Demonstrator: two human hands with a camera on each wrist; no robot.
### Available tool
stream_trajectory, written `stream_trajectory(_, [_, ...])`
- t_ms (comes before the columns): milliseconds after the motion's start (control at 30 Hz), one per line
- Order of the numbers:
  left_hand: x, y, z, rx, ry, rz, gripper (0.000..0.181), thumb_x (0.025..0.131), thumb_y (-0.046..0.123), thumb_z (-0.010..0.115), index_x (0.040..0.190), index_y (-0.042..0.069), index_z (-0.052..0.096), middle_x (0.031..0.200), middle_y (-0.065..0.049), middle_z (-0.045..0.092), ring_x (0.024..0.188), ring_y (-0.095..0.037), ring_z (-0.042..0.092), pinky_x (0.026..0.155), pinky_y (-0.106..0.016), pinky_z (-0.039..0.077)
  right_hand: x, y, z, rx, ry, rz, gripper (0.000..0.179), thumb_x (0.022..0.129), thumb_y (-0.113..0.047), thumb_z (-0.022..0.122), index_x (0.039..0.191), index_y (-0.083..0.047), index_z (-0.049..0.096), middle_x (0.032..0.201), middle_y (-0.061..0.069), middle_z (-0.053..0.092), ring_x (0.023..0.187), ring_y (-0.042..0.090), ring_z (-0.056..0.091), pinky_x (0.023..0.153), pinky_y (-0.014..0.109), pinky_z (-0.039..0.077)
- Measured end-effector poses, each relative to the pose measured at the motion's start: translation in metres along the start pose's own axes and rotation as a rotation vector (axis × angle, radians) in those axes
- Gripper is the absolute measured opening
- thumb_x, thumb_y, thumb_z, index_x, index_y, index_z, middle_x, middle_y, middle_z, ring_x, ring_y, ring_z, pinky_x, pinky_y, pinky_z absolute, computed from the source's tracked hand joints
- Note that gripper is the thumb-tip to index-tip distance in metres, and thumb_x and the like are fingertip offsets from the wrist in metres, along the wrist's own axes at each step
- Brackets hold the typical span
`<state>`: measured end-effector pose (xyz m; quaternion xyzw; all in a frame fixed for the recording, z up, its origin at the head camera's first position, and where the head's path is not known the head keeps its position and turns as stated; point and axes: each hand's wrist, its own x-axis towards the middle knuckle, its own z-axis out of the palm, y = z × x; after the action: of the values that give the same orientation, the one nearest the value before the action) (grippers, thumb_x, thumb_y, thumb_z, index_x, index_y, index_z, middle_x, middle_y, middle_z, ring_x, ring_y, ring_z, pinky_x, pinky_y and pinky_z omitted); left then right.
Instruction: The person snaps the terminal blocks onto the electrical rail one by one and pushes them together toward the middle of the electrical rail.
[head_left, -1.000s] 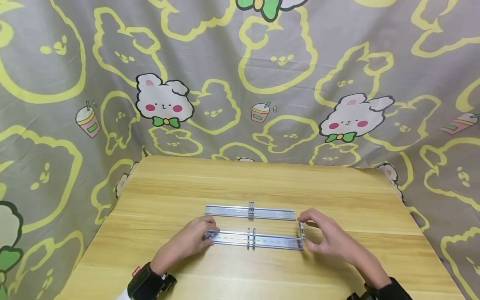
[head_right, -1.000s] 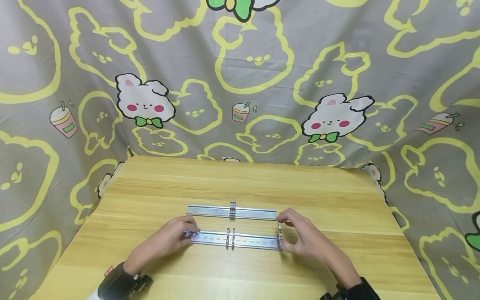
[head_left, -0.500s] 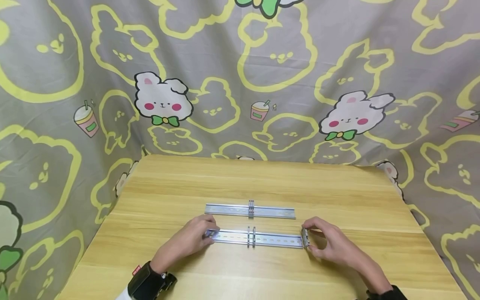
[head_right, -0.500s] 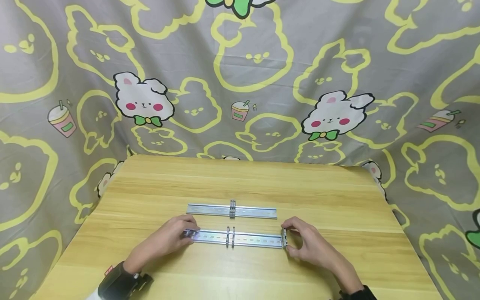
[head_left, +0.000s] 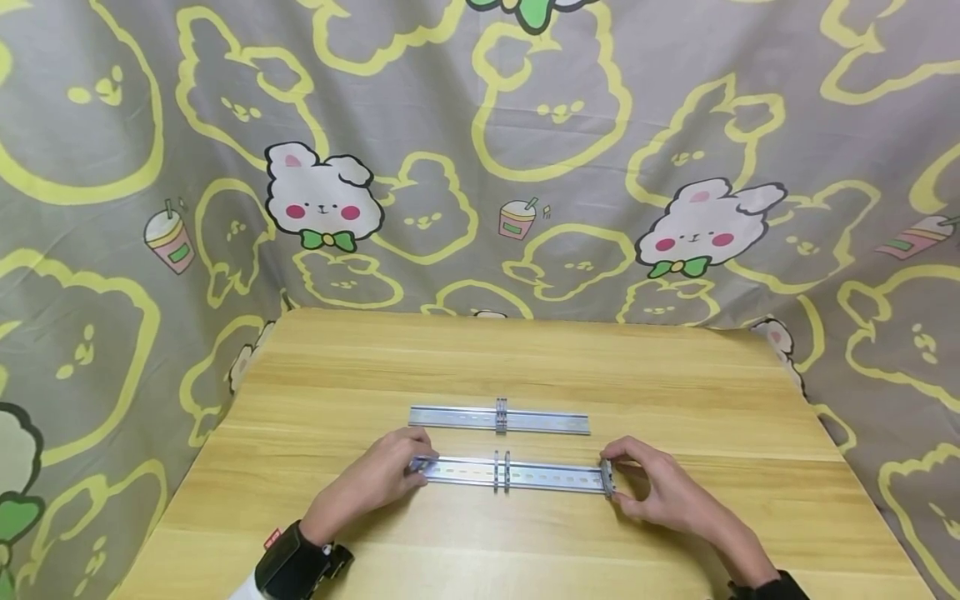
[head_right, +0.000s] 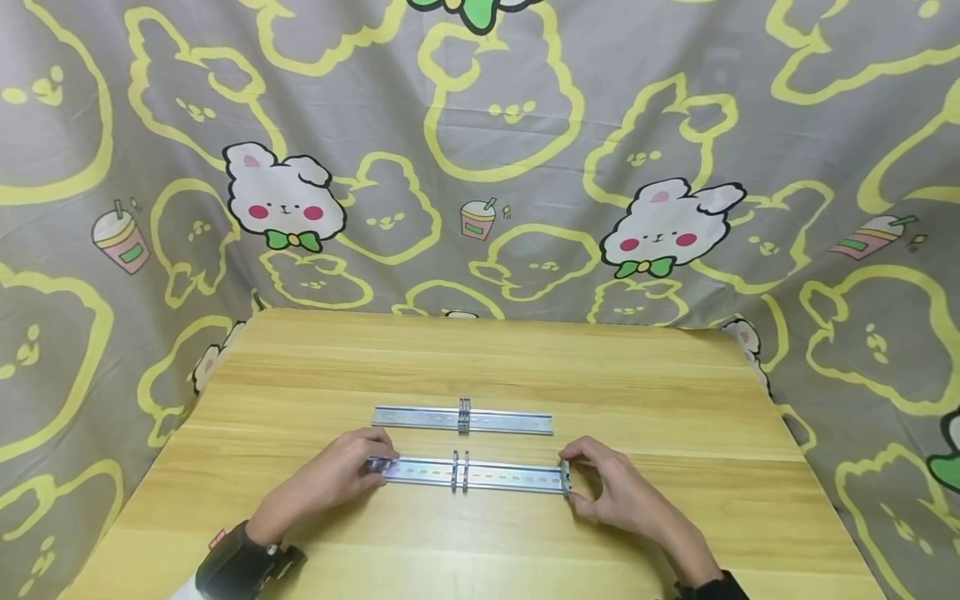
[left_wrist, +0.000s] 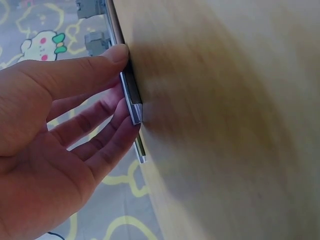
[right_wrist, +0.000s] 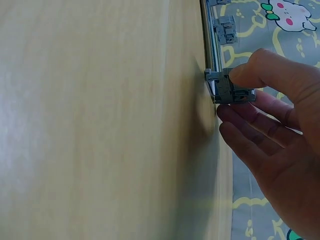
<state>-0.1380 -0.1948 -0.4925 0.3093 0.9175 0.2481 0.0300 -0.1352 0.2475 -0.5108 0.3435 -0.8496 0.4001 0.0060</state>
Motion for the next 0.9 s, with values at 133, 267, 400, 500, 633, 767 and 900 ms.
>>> stream_trajectory(133, [0.001,0.001,0.0,-0.003,0.006,0.007,0.029,0.079,0.001,0.085,0.107,0.004,0.078,0.102,-0.005,0.068,0.092,-0.02,0.065,0.083,-0.03,0.06,0.0,0.0,0.001,-0.001,0.003,0.012,0.056,0.068,0.013,0.083,0.118,0.001,0.061,0.117,0.008,0.068,0.11,0.027,0.068,0.092,0.039,0.058])
stream_trajectory(267, [0.001,0.001,0.0,-0.008,0.011,0.016,0.029,0.078,-0.001,0.084,0.106,0.003,0.078,0.102,-0.006,0.068,0.092,-0.021,0.066,0.082,-0.032,0.06,-0.001,-0.001,0.001,0.007,0.005,0.019,0.056,0.068,0.012,0.083,0.118,0.001,0.061,0.117,0.009,0.068,0.11,0.027,0.068,0.092,0.039,0.058])
stream_trajectory(400, [0.001,0.001,0.0,-0.006,0.007,0.01,0.028,0.079,0.001,0.084,0.106,0.004,0.078,0.102,-0.005,0.068,0.092,-0.019,0.065,0.083,-0.031,0.06,-0.001,-0.001,0.003,0.009,0.001,0.023,0.055,0.07,0.011,0.083,0.119,0.001,0.061,0.117,0.009,0.067,0.11,0.028,0.068,0.093,0.039,0.058])
stream_trajectory(500, [0.0,0.0,0.0,-0.003,0.007,0.01,0.028,0.079,0.001,0.084,0.106,0.005,0.078,0.102,-0.003,0.068,0.092,-0.017,0.064,0.083,-0.03,0.059,0.0,-0.001,0.004,0.002,0.001,0.019,0.055,0.069,0.01,0.083,0.119,0.002,0.061,0.117,0.008,0.068,0.11,0.027,0.068,0.093,0.039,0.058])
stream_trajectory(633, [0.0,0.0,0.0,-0.002,0.015,0.023,0.029,0.078,0.001,0.085,0.106,0.005,0.078,0.101,-0.003,0.068,0.091,-0.017,0.064,0.082,-0.031,0.059,0.003,-0.002,0.006,-0.013,-0.003,0.008,0.056,0.069,0.008,0.084,0.119,0.001,0.061,0.117,0.007,0.067,0.11,0.024,0.067,0.094,0.039,0.058])
stream_trajectory(767, [0.0,0.001,0.0,-0.006,0.015,0.027,0.029,0.078,0.0,0.085,0.106,0.004,0.078,0.101,-0.003,0.068,0.091,-0.018,0.065,0.082,-0.031,0.06,0.008,-0.004,0.009,-0.018,-0.018,-0.007,0.055,0.071,0.006,0.084,0.12,0.001,0.061,0.117,0.008,0.067,0.11,0.024,0.067,0.094,0.04,0.058])
stream_trajectory(900, [-0.001,0.001,0.0,-0.002,0.012,0.025,0.029,0.078,0.001,0.085,0.106,0.004,0.078,0.101,-0.003,0.068,0.091,-0.017,0.065,0.081,-0.03,0.06,0.012,-0.007,0.012,-0.024,-0.038,0.007,0.054,0.072,0.004,0.084,0.12,0.0,0.06,0.117,0.006,0.067,0.109,0.023,0.067,0.094,0.041,0.058])
